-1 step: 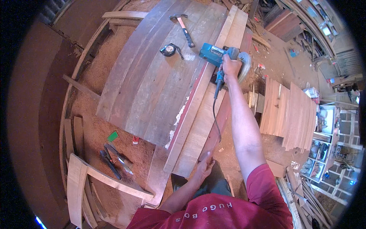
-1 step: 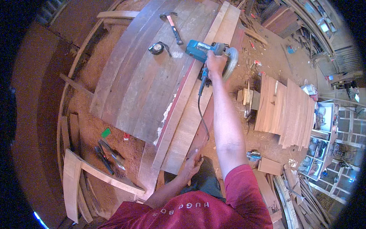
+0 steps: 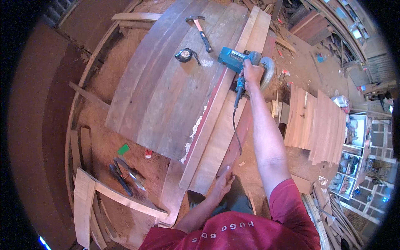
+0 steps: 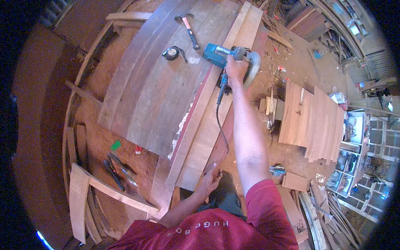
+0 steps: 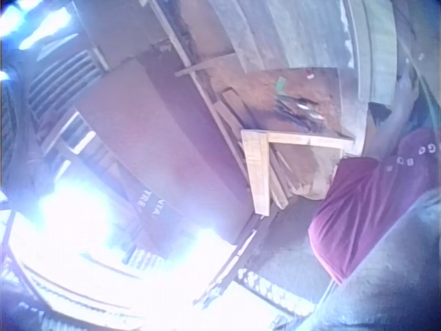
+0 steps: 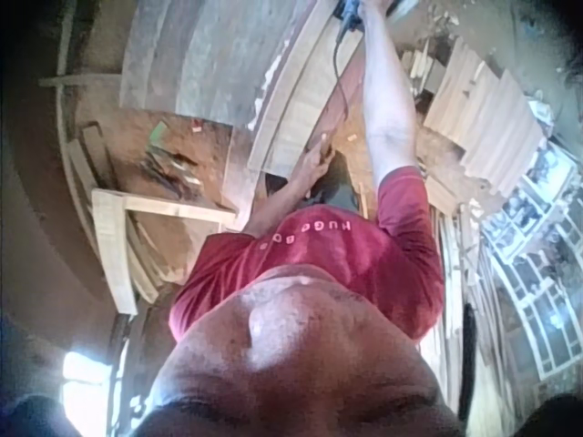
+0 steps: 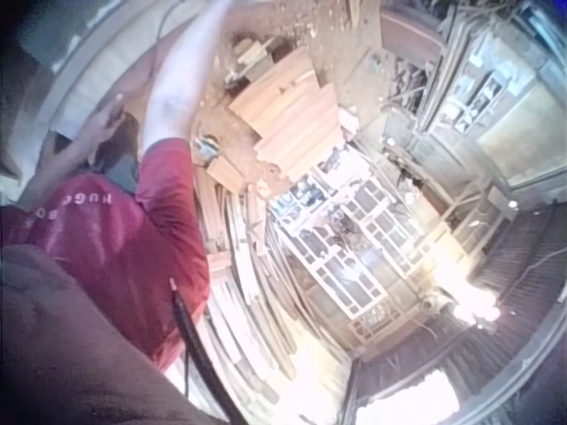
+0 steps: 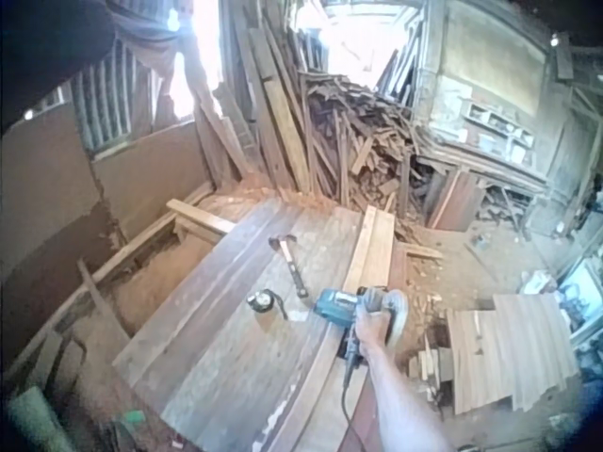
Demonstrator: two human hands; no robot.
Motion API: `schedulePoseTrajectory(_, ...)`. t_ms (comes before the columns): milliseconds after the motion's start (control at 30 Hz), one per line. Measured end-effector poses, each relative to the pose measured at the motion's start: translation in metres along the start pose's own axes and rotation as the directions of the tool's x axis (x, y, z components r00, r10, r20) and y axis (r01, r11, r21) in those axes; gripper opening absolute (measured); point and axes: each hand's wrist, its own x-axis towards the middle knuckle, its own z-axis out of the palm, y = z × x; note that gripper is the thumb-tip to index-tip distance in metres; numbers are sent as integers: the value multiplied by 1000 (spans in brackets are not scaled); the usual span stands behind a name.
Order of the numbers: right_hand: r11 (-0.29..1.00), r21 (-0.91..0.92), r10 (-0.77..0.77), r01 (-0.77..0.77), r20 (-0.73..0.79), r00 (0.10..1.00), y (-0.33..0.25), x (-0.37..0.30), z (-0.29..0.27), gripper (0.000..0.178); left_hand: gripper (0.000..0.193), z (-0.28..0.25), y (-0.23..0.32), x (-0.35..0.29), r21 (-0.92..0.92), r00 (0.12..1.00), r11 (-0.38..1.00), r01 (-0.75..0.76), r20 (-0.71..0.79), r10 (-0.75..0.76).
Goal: The person uses a circular saw to cut a long wooden board, then measures wooden pieces using a tape measure and marks them with a pen, and finally hammers nails into a board to attach it to a curved wooden structure.
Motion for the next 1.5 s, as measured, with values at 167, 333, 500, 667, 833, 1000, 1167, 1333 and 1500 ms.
schedulePoseTrajectory(167,999,-27,29,-29,4,1000,-3,15,0,23,23,10,4,-8,-3,999,1000,17,-43,-17)
schedulePoseTrajectory(333,1000,-7,28,-28,11,1000,-7,22,2,22,27,18,7,-10,-32,997,999,-4,-73,2)
schedulePoseTrajectory(500,1000,8,6,-6,-17,1000,-13,30,6,26,27,10,3,-4,-35,998,999,0,-70,-3)
schedulePoseTrajectory(667,1000,-28,0,1,6,1000,-8,44,2,18,28,18,6,-10,-43,994,999,2,-110,-7)
schedulePoseTrajectory(833,999,-37,22,-22,-5,1000,-8,57,4,21,33,22,9,-12,-24,989,1000,7,-144,-11)
schedulePoseTrajectory(1000,1000,-22,-4,4,7,1000,-13,65,8,22,39,20,8,-12,6,993,1000,-16,-121,17)
schedulePoseTrajectory(1167,1000,-16,-5,5,-14,1000,-11,79,9,21,32,19,6,-8,-65,987,998,4,-162,-15)
schedulePoseTrajectory(1333,1000,-13,-5,6,13,1000,-11,88,8,21,38,20,6,-13,9,992,1000,-26,-122,27)
schedulePoseTrajectory(1500,999,-31,-33,33,11,999,-13,99,10,21,35,17,7,-10,-80,989,997,19,-143,-31)
